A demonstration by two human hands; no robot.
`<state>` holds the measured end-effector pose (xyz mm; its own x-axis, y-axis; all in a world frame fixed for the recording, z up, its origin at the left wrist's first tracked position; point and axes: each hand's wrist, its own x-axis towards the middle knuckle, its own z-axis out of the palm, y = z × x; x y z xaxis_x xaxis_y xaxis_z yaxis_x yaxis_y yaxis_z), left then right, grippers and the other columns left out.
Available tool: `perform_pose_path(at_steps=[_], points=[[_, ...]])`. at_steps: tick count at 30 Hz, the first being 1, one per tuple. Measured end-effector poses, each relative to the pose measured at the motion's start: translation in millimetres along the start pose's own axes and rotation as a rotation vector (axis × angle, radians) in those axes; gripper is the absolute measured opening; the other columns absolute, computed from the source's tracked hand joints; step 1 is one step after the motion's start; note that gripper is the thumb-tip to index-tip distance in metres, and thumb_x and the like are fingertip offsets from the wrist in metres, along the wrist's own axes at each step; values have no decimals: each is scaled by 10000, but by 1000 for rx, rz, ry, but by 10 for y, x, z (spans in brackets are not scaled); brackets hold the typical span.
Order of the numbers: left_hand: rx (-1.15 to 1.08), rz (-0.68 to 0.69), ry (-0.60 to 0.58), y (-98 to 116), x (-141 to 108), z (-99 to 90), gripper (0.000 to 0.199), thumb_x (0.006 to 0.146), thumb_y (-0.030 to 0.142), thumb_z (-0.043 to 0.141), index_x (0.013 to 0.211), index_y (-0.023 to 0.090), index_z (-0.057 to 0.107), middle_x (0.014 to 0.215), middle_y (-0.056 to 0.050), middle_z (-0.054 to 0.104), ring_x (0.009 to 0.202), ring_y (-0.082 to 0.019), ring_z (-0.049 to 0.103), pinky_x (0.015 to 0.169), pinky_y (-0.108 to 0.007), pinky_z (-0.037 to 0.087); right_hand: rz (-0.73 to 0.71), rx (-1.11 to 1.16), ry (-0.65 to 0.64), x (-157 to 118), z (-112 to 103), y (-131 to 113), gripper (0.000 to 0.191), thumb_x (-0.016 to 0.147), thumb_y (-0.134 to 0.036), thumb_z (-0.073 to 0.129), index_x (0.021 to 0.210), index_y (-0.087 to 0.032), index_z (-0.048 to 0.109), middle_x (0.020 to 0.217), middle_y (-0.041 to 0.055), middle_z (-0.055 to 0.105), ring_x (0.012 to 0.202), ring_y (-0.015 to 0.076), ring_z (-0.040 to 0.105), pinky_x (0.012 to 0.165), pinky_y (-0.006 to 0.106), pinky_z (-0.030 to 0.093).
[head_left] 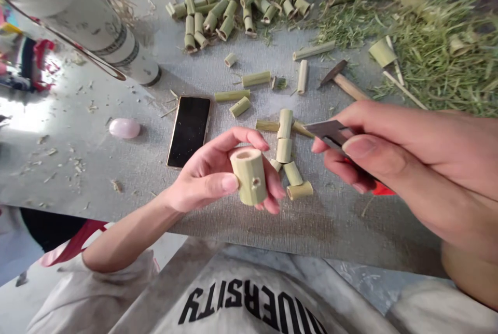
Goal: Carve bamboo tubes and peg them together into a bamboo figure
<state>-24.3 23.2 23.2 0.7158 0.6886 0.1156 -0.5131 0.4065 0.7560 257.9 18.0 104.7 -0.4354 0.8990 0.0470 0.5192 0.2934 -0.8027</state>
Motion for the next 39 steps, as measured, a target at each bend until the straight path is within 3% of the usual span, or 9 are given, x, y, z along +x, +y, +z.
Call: perform_pose_path(at_steps=[6, 12, 16, 21, 26, 29, 32, 36, 39], points=[[138, 84, 151, -23, 46, 18, 261, 1082, 398, 803, 1272, 261, 689, 1189, -79, 900, 1060, -287, 906, 975, -461, 779, -62, -10, -147, 75, -33, 19, 289, 1205, -422, 573, 977, -263, 652, 672, -57, 571, 529, 90, 466, 463, 249, 373], [202, 90, 195, -41, 45, -6, 303, 1062, 393, 830, 1251, 292, 617, 1143, -51, 902, 915, -248, 905, 809, -382, 780, -72, 32, -162, 99, 11, 47, 344, 1208, -386, 524, 899, -247, 582, 646, -38, 580, 509, 106, 464, 466, 289, 357], [225, 196, 252, -67, 74, -8, 228, 1037, 357, 856, 1102, 259, 660, 1044, -22, 892, 853, -216, 891, 755, -329, 763, -71, 41, -148, 100, 75, 85, 350, 1205, -391, 519, 894, -241, 569, 652, -30, 584, 514, 107, 487, 465, 302, 324], [351, 303, 362, -108, 41, -4, 148, 1030, 361, 864, 1094, 248, 792, 1053, -43, 888, 861, -204, 873, 775, -340, 758, -54, 85, -154, 91, 168, 104, 370, 1207, -398, 523, 877, -235, 553, 641, -32, 565, 520, 101, 492, 481, 303, 306], [647, 428, 407, -127, -48, -18, 108, 1016, 350, 876, 1075, 274, 826, 1109, -50, 887, 911, -241, 872, 768, -405, 753, -13, 114, -193, 81, 186, 63, 396, 1208, -404, 530, 855, -228, 565, 613, -42, 549, 506, 89, 478, 470, 290, 309], [892, 591, 401, -121, -40, -61, 83, 1015, 349, 872, 1061, 301, 822, 1105, -27, 897, 946, -245, 883, 787, -408, 746, 67, 267, -311, 89, 182, 32, 421, 1209, -434, 555, 853, -215, 607, 635, -38, 612, 522, 81, 548, 483, 258, 378], [1080, 766, 361, -102, -12, -111, 92, 998, 301, 891, 1053, 308, 818, 1174, -16, 906, 986, -239, 899, 764, -368, 746, 178, 612, -408, 105, 284, 21, 412, 1202, -499, 589, 924, -200, 645, 674, -39, 647, 539, 79, 576, 503, 229, 456], [1226, 887, 368, -85, -16, -140, 178, 975, 215, 916, 1107, 309, 842, 1278, -9, 896, 1044, -234, 905, 816, -360, 766, 207, 1025, -241, 107, 572, 29, 281, 1130, -430, 746, 1011, -201, 635, 669, -80, 591, 530, 66, 528, 484, 203, 435], [1310, 914, 366, -92, -37, -137, 235, 981, 205, 911, 1174, 330, 859, 1319, 10, 887, 1036, -212, 902, 801, -345, 765, 205, 1020, -69, 87, 722, 20, 211, 1033, -302, 866, 1038, -200, 682, 675, -90, 588, 546, 63, 524, 491, 195, 431]])
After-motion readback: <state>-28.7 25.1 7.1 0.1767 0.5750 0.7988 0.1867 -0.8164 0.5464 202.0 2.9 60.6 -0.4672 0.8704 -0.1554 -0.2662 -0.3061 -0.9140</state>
